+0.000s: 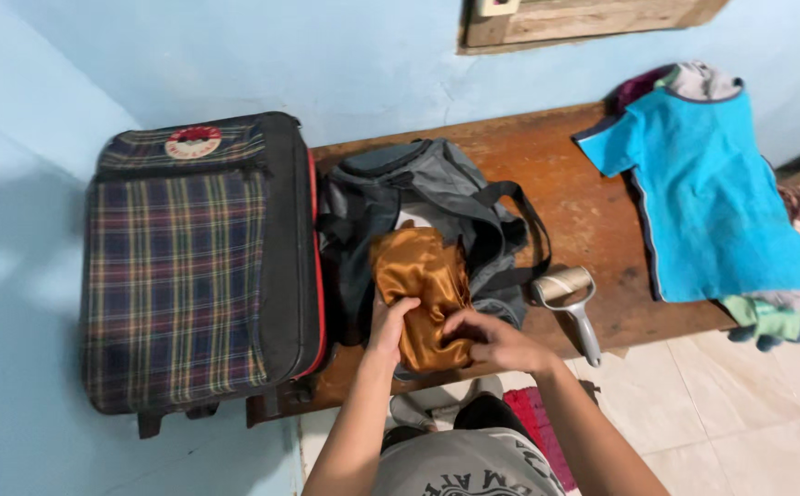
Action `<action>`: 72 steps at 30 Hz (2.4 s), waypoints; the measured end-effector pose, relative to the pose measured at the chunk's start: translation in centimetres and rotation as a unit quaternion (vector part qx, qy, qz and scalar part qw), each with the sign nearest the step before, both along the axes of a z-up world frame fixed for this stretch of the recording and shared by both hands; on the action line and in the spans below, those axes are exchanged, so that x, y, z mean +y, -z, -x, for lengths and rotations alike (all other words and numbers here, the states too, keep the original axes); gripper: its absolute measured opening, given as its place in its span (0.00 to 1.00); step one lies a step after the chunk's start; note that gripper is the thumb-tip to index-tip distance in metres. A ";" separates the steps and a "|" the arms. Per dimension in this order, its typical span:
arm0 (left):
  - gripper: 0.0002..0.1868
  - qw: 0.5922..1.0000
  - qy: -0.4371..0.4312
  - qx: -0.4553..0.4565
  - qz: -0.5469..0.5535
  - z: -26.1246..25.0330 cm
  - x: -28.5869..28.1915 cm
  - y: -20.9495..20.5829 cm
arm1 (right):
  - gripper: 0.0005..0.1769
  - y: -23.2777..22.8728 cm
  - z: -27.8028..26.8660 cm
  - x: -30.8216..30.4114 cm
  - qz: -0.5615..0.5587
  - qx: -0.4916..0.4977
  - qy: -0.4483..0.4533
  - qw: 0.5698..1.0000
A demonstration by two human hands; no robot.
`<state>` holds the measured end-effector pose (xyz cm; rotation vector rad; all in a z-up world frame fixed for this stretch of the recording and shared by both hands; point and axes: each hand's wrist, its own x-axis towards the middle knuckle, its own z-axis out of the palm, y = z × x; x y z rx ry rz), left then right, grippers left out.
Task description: The person unpacks clothes from a gray duffel bag and a plaid suitcase on a wooden table. They remove shirts, pants, and shorts one by one, unfold them, and place them on the table. The person also opens the suitcase to reveal folded clothes inside.
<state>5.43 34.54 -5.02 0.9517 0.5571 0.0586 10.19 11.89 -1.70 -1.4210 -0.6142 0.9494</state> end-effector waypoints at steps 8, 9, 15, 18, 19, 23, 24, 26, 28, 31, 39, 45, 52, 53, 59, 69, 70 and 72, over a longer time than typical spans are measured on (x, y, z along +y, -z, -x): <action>0.32 0.914 0.186 -0.238 -0.270 1.9 -6.1 0.7 | 0.24 -1.0 0.3 -2.5 -0.119 0.296 0.292 0.902; 0.29 0.851 0.212 -0.285 -0.386 2.1 -6.8 0.7 | 0.22 -0.9 0.2 -2.8 -0.096 0.261 0.321 0.905; 0.29 0.908 0.292 -0.272 -0.127 5.4 -10.9 1.3 | 0.11 -1.5 -0.3 -9.0 -0.165 0.172 0.373 0.897; 0.29 0.963 0.236 -0.003 -0.127 6.7 -13.9 0.9 | 0.09 -3.0 0.1 -13.4 -0.199 0.192 0.385 0.880; 0.28 0.957 0.255 0.046 -0.132 7.2 -14.6 0.2 | 0.10 -3.6 0.2 -14.9 -0.214 0.201 0.389 0.873; 0.24 0.929 0.220 0.186 -0.231 9.6 -17.2 -4.6 | 0.09 -6.2 1.9 -19.5 -0.286 0.220 0.297 0.884; 0.25 0.921 0.181 0.209 -0.275 10.1 -18.0 -6.0 | 0.10 -6.8 2.4 -20.3 -0.251 0.220 0.309 0.891; 0.31 0.880 0.092 -0.077 -0.459 11.1 -19.7 -8.5 | 0.10 -7.6 3.5 -20.7 -0.221 0.209 0.285 0.909; 0.39 0.785 0.034 -0.271 -0.556 12.0 -21.8 -10.0 | 0.08 -8.0 4.8 -20.7 -0.226 0.195 0.215 0.930; 0.38 0.739 0.038 -0.339 -0.581 12.2 -24.8 -9.7 | 0.15 -7.5 6.3 -20.1 -0.131 0.215 0.232 0.940; 0.18 0.885 0.103 -0.160 -0.424 13.9 -22.4 -5.9 | 0.18 -8.7 5.4 -25.4 0.082 -0.173 0.094 0.977; 0.18 0.926 0.027 -0.278 -0.254 13.9 -18.8 -4.9 | 0.15 -8.2 7.3 -26.9 0.238 -0.370 0.177 0.880; 0.20 0.957 -0.039 -0.224 -0.183 15.2 -12.7 -4.3 | 0.24 -4.4 7.9 -28.2 -0.042 -0.060 0.290 0.954; 0.19 0.966 -0.065 -0.229 -0.105 15.2 -11.9 -4.5 | 0.22 -4.8 8.2 -28.4 -0.045 -0.049 0.285 0.956; 0.18 0.959 -0.079 -0.245 -0.118 14.4 -10.2 -5.3 | 0.40 -11.4 10.5 -29.6 0.280 -0.231 0.106 0.926; 0.45 0.880 0.246 -0.329 -0.241 9.7 -27.0 -6.8 | 0.27 -14.2 7.9 -33.4 0.042 -0.295 0.112 0.948; 0.53 0.829 0.273 -0.356 -0.336 9.2 -29.9 -5.9 | 0.28 -14.2 7.2 -34.1 0.006 -0.303 0.095 0.948; 0.48 0.795 0.316 -0.375 -0.358 7.5 -35.8 -3.9 | 0.27 -14.6 6.0 -36.2 0.007 -0.271 0.071 0.960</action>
